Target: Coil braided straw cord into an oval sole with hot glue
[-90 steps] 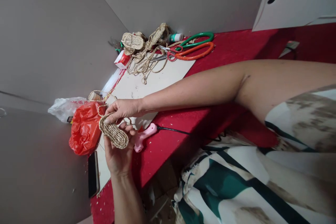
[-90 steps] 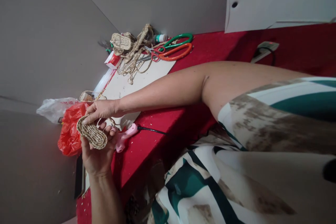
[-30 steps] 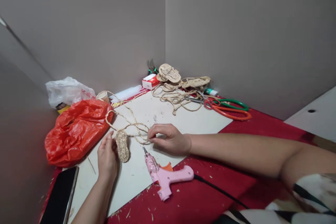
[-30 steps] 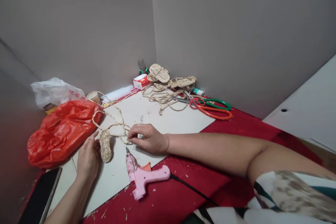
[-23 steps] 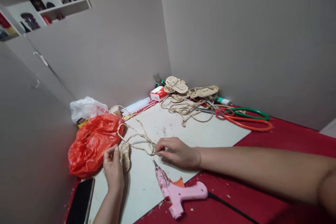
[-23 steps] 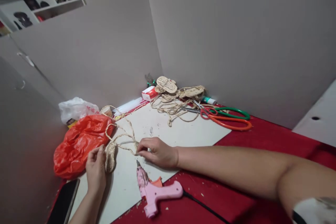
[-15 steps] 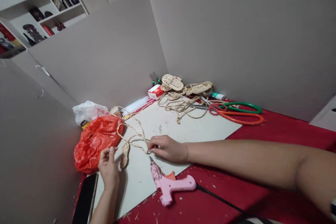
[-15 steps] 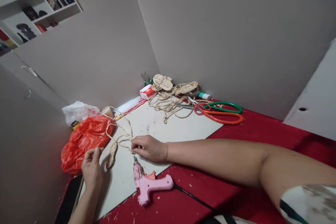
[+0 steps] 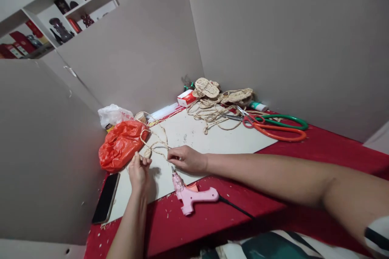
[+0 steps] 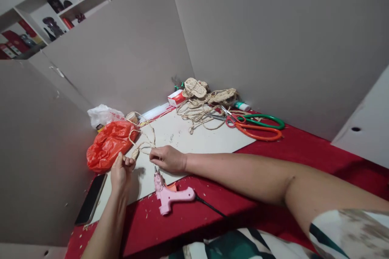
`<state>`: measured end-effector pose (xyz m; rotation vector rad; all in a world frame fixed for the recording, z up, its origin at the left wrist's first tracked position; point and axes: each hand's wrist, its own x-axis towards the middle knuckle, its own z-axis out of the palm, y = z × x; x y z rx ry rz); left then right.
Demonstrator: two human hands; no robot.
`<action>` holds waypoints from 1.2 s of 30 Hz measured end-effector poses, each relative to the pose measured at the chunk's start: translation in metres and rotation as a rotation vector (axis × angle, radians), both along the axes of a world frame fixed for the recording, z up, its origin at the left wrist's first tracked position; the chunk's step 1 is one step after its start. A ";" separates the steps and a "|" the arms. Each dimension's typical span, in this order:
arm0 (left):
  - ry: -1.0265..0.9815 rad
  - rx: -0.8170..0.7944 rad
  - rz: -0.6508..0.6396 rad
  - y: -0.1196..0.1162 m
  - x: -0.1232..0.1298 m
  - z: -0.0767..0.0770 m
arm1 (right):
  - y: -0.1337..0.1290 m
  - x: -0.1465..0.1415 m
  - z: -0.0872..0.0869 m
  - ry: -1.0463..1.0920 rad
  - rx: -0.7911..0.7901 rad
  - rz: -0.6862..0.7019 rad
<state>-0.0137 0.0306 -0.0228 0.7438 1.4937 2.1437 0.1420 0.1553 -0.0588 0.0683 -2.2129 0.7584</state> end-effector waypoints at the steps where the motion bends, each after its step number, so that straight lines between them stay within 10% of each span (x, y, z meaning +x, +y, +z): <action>1: 0.016 -0.006 0.011 0.001 0.000 -0.003 | 0.000 0.000 0.001 -0.019 0.002 -0.003; 14: 0.066 -0.112 0.049 -0.001 -0.012 -0.016 | -0.025 0.059 0.053 -0.507 0.215 -0.107; 20: 0.008 -0.077 0.061 -0.002 -0.015 -0.012 | -0.050 0.093 0.045 -0.789 0.312 -0.065; 25: 0.006 -0.060 0.039 -0.001 -0.014 -0.015 | -0.047 0.090 0.041 -0.733 0.038 0.002; 32: 0.031 -0.072 0.020 0.002 -0.018 -0.023 | 0.015 0.097 0.113 -0.238 -0.744 0.038; 36: 0.054 -0.072 0.020 0.003 -0.021 -0.029 | 0.036 0.083 0.125 0.085 -0.881 -0.030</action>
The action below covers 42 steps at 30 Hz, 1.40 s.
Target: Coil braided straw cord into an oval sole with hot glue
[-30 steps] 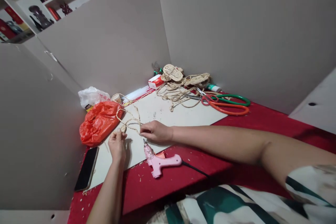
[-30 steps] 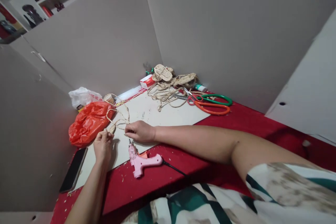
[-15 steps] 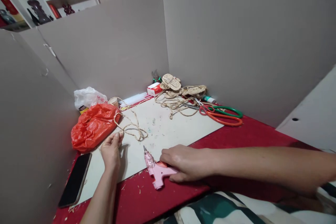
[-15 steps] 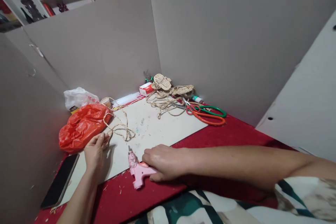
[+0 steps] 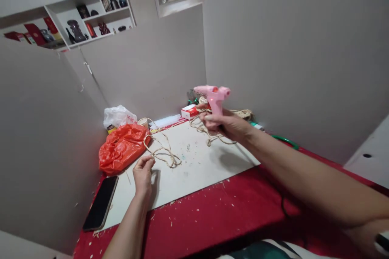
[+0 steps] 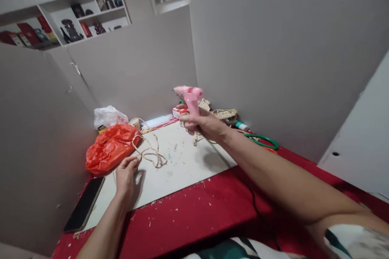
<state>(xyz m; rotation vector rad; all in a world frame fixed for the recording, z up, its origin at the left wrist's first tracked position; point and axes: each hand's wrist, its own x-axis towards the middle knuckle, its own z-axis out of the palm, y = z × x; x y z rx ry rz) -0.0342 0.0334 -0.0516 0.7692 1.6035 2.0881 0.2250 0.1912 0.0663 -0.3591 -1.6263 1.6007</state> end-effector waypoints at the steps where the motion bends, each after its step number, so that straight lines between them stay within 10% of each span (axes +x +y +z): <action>1: 0.008 -0.001 -0.001 0.000 -0.001 -0.001 | 0.002 -0.007 -0.007 -0.014 0.004 -0.027; 12: 0.080 -0.089 -0.024 0.004 -0.001 -0.004 | 0.030 -0.055 -0.115 -0.332 0.164 -0.213; 24: 0.253 -0.112 -0.134 0.005 0.016 -0.002 | 0.032 -0.054 -0.127 -0.524 0.464 -0.201; 42: 0.131 -0.242 -0.124 0.015 0.020 -0.022 | 0.018 -0.052 -0.124 -0.443 0.513 -0.187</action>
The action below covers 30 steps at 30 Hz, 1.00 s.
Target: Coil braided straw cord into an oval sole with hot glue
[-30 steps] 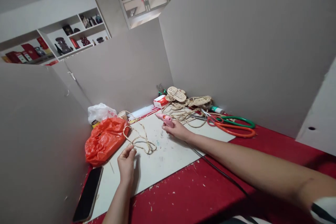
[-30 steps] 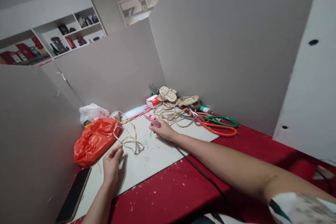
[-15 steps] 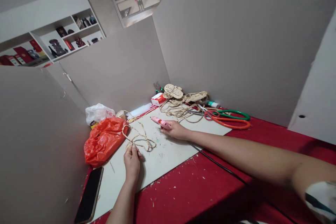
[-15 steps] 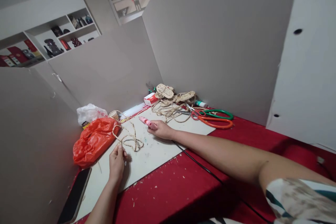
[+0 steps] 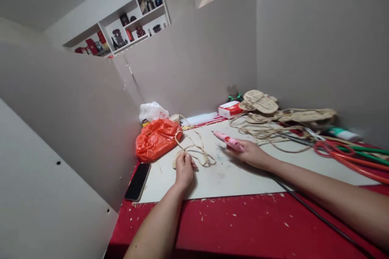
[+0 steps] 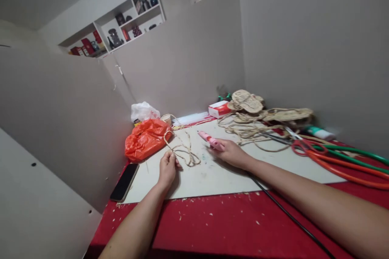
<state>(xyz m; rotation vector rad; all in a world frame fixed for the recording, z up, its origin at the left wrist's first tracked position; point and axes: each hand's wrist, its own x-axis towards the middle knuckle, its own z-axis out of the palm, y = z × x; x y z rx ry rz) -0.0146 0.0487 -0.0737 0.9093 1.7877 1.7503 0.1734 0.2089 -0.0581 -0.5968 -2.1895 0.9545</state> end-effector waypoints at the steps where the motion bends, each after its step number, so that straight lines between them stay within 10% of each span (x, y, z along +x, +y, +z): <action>1: 0.001 -0.006 0.009 -0.001 0.000 0.000 | 0.000 0.000 0.000 -0.004 -0.002 0.004; 30: 0.262 0.020 -0.083 -0.009 -0.001 0.026 | 0.017 -0.004 -0.010 -0.098 0.074 0.071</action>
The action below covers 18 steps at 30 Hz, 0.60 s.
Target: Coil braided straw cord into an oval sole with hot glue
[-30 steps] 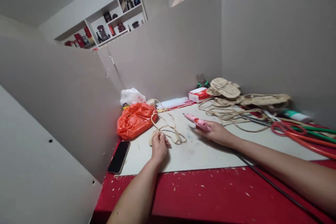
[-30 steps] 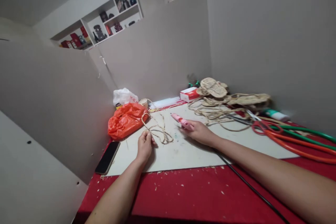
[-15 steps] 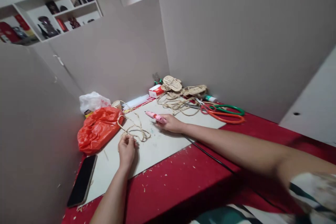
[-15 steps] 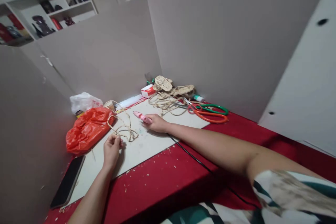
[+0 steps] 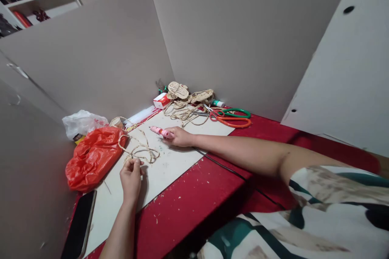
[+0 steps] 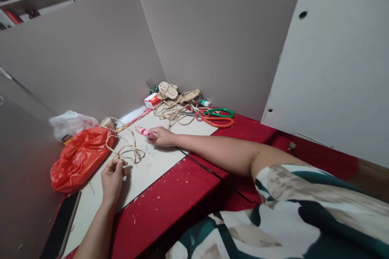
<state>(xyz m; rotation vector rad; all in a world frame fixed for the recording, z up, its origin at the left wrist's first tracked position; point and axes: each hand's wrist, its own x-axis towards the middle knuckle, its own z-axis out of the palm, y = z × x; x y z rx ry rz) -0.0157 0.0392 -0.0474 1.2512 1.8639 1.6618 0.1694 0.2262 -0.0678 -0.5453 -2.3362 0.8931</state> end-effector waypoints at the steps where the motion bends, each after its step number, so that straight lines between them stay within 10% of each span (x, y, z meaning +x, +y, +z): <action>1: 0.012 -0.004 0.004 0.000 0.000 0.000 | 0.000 0.001 0.000 -0.001 0.001 0.000; 18: 0.117 0.061 0.097 -0.007 -0.002 0.010 | -0.007 0.002 0.011 0.112 0.023 -0.062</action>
